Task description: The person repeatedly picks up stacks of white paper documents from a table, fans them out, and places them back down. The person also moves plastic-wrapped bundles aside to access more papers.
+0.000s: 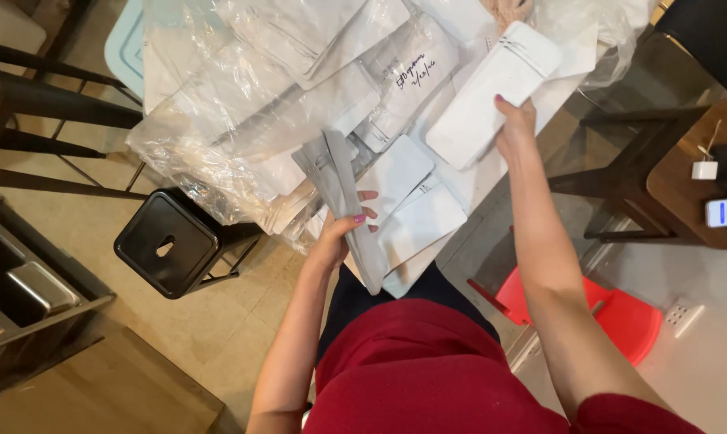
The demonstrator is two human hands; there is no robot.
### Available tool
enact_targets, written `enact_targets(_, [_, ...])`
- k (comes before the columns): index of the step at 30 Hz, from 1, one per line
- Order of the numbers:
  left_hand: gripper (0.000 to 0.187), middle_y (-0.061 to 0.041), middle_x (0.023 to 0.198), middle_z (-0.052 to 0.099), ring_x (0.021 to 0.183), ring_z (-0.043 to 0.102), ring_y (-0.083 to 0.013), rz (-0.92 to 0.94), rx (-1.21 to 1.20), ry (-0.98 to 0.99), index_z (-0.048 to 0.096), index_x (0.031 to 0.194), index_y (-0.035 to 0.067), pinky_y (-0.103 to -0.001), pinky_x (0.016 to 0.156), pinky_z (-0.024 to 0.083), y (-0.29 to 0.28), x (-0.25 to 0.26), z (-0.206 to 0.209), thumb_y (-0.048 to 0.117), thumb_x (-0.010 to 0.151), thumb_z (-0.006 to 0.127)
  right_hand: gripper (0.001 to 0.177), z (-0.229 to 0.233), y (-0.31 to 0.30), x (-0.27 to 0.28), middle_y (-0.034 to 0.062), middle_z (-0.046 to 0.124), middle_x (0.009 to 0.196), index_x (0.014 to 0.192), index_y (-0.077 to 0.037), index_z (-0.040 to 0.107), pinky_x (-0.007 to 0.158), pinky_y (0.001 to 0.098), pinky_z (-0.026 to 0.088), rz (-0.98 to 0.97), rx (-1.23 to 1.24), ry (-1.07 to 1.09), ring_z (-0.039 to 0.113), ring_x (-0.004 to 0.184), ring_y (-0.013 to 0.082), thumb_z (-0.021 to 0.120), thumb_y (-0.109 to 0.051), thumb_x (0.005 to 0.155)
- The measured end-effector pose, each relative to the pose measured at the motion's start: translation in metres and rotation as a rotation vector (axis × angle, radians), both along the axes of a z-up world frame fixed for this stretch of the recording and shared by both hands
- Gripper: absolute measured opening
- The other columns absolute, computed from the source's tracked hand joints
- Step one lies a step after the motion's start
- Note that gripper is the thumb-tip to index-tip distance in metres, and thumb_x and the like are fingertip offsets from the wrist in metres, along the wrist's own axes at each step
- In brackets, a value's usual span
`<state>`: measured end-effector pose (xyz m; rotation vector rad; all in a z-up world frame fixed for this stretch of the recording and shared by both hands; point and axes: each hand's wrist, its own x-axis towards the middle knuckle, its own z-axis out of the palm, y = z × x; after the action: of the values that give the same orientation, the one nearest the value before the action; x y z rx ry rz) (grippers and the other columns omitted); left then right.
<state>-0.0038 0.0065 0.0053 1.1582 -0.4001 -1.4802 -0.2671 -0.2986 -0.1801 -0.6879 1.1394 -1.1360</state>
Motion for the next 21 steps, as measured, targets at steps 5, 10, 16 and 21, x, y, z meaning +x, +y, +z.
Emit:
enact_targets(5, [0.077, -0.016, 0.090, 0.064, 0.078, 0.064, -0.0223, 0.018, 0.011, 0.031, 0.054, 0.134, -0.003, -0.038, 0.079, 0.060, 0.009, -0.012, -0.003, 0.031, 0.068, 0.075, 0.082, -0.047, -0.020, 0.049, 0.0230, 0.045, 0.149, 0.153, -0.002, 0.026, 0.117, 0.0459, 0.044, 0.071, 0.101, 0.375, 0.051, 0.139, 0.0325, 0.084, -0.023, 0.099])
enact_targets(10, [0.077, -0.016, 0.094, 0.063, 0.087, 0.060, -0.0195, -0.007, 0.031, 0.042, 0.054, 0.135, -0.001, -0.038, 0.085, 0.057, 0.011, -0.018, -0.007, 0.030, 0.069, 0.077, 0.104, -0.037, -0.017, 0.051, 0.0306, 0.027, 0.157, 0.157, 0.003, 0.012, 0.122, 0.0544, 0.036, 0.225, 0.129, 0.771, 0.035, 0.149, 0.0455, 0.077, -0.058, 0.104])
enact_targets(16, [0.076, -0.016, 0.095, 0.063, 0.090, 0.058, -0.0183, -0.006, 0.014, 0.069, 0.054, 0.136, -0.001, -0.039, 0.087, 0.057, 0.006, -0.017, -0.022, 0.031, 0.071, 0.076, 0.081, 0.006, 0.022, 0.042, 0.0334, 0.029, 0.144, 0.153, 0.010, 0.026, 0.117, 0.0671, 0.030, 0.192, -0.020, 0.880, 0.032, 0.139, 0.0605, 0.059, -0.052, 0.112])
enact_targets(21, [0.076, -0.015, 0.096, 0.061, 0.088, 0.057, -0.0190, -0.042, -0.059, 0.017, 0.053, 0.135, 0.002, -0.037, 0.085, 0.055, -0.008, -0.014, -0.003, 0.026, 0.068, 0.081, 0.068, 0.020, 0.046, 0.044, 0.0230, 0.038, 0.131, 0.152, -0.002, 0.027, 0.113, 0.0522, 0.040, -0.099, -0.258, 0.856, 0.046, 0.131, 0.0409, 0.064, -0.045, 0.115])
